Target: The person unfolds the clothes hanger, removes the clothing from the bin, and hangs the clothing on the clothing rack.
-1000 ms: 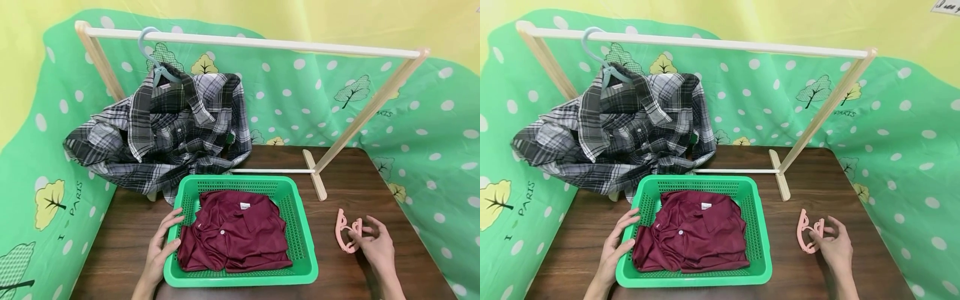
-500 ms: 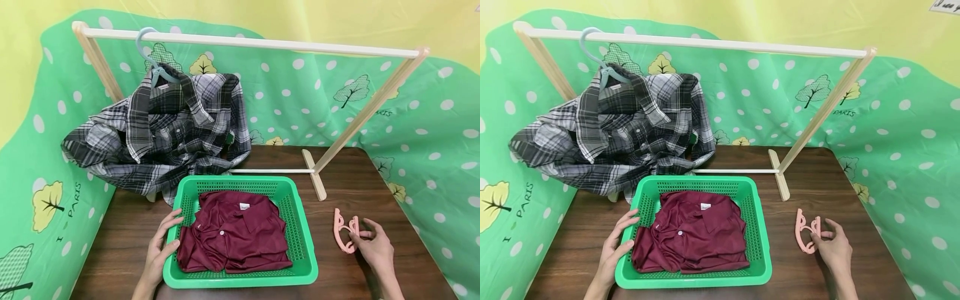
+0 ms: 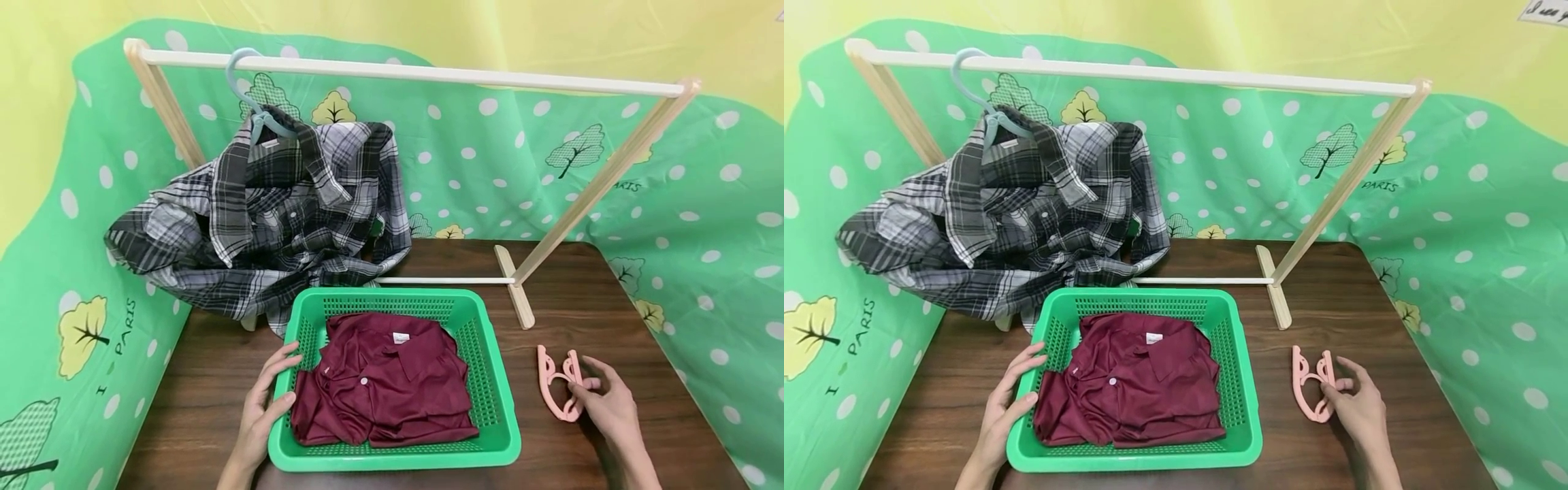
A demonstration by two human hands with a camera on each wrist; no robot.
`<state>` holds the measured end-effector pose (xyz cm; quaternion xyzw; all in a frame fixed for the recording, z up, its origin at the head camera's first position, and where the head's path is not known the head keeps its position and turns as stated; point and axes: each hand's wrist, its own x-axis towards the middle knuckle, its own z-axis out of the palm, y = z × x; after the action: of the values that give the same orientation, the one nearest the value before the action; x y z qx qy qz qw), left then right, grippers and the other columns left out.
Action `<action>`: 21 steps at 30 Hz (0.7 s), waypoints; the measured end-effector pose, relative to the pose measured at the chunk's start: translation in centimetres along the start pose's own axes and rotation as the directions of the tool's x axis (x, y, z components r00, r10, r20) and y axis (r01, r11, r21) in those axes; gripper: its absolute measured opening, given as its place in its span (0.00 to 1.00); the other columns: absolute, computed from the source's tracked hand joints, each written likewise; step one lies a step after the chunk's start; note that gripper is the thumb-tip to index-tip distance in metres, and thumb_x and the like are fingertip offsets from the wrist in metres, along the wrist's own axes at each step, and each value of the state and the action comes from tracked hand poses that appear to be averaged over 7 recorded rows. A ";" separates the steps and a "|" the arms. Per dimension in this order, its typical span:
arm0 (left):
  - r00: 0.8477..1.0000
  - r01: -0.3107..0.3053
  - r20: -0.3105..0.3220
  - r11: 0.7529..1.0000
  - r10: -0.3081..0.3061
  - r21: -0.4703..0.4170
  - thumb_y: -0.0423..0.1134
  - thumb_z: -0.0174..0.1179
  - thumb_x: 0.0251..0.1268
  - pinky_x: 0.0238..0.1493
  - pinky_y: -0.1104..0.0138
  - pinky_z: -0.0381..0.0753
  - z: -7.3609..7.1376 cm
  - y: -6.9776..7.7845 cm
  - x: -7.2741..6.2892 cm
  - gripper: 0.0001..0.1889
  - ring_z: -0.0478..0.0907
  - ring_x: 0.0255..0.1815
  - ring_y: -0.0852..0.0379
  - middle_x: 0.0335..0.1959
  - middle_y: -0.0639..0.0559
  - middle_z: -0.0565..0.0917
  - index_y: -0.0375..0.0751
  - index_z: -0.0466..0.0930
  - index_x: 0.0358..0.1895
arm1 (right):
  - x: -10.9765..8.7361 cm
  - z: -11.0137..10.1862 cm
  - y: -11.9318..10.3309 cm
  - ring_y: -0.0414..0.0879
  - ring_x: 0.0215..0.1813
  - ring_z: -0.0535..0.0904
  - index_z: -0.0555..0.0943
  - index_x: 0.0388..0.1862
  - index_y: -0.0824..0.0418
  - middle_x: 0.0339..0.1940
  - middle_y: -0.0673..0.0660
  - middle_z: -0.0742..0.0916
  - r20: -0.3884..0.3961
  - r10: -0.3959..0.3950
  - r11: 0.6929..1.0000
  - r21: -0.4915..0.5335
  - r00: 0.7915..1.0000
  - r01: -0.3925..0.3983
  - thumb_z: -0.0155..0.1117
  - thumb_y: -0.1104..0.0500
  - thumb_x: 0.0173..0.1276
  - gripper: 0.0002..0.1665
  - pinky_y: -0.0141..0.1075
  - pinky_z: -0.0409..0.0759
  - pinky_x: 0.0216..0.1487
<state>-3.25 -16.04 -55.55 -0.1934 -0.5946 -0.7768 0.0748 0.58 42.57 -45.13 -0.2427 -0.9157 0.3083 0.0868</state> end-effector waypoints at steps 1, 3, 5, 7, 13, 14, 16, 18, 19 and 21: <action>1.000 0.004 0.006 1.000 -0.004 0.007 0.17 0.49 0.77 0.81 0.71 0.63 -0.1 0.1 0.0 0.25 0.59 0.88 0.53 0.84 0.26 0.62 0.18 0.70 0.75 | -0.1 0.1 0.0 0.33 0.27 0.77 0.70 0.80 0.68 0.31 0.45 0.84 0.023 -0.020 0.999 0.034 1.000 0.019 0.74 0.68 0.75 0.38 0.28 0.73 0.33; 1.000 0.006 0.020 1.000 -0.007 0.029 0.17 0.50 0.77 0.81 0.71 0.63 -0.2 0.3 0.1 0.26 0.59 0.88 0.54 0.84 0.27 0.63 0.20 0.71 0.76 | -0.4 0.1 -0.1 0.34 0.24 0.77 0.68 0.79 0.70 0.32 0.47 0.83 0.063 -0.065 0.995 0.087 0.996 0.059 0.73 0.70 0.75 0.38 0.29 0.74 0.27; 0.999 -0.009 0.040 0.999 0.007 0.046 0.16 0.51 0.76 0.81 0.72 0.62 -0.4 0.7 0.2 0.27 0.59 0.88 0.54 0.84 0.28 0.64 0.21 0.71 0.76 | -0.6 0.2 -0.3 0.35 0.24 0.76 0.68 0.79 0.69 0.33 0.47 0.83 0.092 -0.098 0.988 0.128 0.991 0.086 0.72 0.71 0.75 0.37 0.30 0.73 0.25; 0.997 -0.035 0.066 0.998 0.032 0.051 0.15 0.51 0.75 0.82 0.72 0.61 -0.7 1.2 0.4 0.28 0.60 0.88 0.54 0.84 0.29 0.65 0.21 0.70 0.77 | -0.7 0.2 -0.5 0.33 0.23 0.75 0.69 0.77 0.66 0.33 0.46 0.82 0.105 -0.121 0.981 0.164 0.987 0.103 0.71 0.71 0.76 0.35 0.30 0.72 0.23; 0.989 -0.087 0.132 0.986 0.067 0.146 0.14 0.54 0.73 0.81 0.71 0.62 -1.6 3.0 1.1 0.31 0.65 0.85 0.55 0.80 0.27 0.71 0.23 0.69 0.79 | -1.1 -0.1 -2.1 0.32 0.22 0.75 0.77 0.65 0.41 0.32 0.43 0.83 0.074 -0.187 0.920 0.363 0.980 0.148 0.67 0.74 0.78 0.31 0.28 0.70 0.20; 0.990 -0.075 0.131 0.982 0.052 0.173 0.15 0.55 0.74 0.81 0.71 0.63 -1.7 3.4 1.1 0.31 0.66 0.85 0.56 0.80 0.29 0.72 0.26 0.70 0.79 | -1.2 -0.2 -2.5 0.32 0.22 0.75 0.78 0.64 0.39 0.32 0.43 0.83 0.069 -0.189 0.901 0.409 0.979 0.146 0.67 0.74 0.78 0.31 0.28 0.69 0.19; 0.992 -0.053 0.120 0.974 0.027 0.221 0.16 0.56 0.75 0.79 0.71 0.67 -2.0 4.0 1.2 0.32 0.68 0.83 0.57 0.79 0.33 0.74 0.31 0.71 0.80 | -1.3 -0.5 -3.4 0.32 0.21 0.76 0.81 0.63 0.41 0.31 0.44 0.84 0.069 -0.193 0.860 0.492 0.979 0.134 0.67 0.75 0.78 0.30 0.29 0.67 0.18; 0.995 -0.028 0.099 0.969 0.003 0.247 0.17 0.57 0.76 0.78 0.70 0.71 -2.2 4.6 1.3 0.31 0.70 0.82 0.59 0.78 0.37 0.76 0.34 0.72 0.80 | -1.5 -0.9 -4.4 0.32 0.21 0.75 0.82 0.63 0.44 0.31 0.44 0.84 0.072 -0.190 0.819 0.561 0.979 0.118 0.66 0.75 0.79 0.28 0.32 0.63 0.17; 0.996 -0.025 0.087 0.963 0.002 0.267 0.17 0.58 0.76 0.77 0.71 0.72 -2.2 4.8 1.3 0.31 0.70 0.81 0.60 0.78 0.39 0.77 0.35 0.73 0.80 | -1.7 -1.0 -4.9 0.32 0.21 0.73 0.82 0.64 0.44 0.32 0.44 0.84 0.074 -0.195 0.801 0.588 0.978 0.116 0.66 0.75 0.79 0.28 0.35 0.60 0.17; 0.998 -0.031 0.062 0.951 0.012 0.308 0.17 0.59 0.76 0.75 0.71 0.73 -2.2 5.4 1.4 0.30 0.72 0.79 0.61 0.76 0.40 0.78 0.36 0.75 0.79 | -1.9 -1.4 -6.0 0.32 0.20 0.72 0.82 0.65 0.47 0.32 0.44 0.84 0.071 -0.221 0.768 0.627 0.973 0.129 0.64 0.76 0.79 0.28 0.40 0.55 0.18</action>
<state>-3.16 -19.47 -50.64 -0.2087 -0.7087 -0.6672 0.0947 0.33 38.17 -40.36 -0.0918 -0.7865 0.5977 0.1250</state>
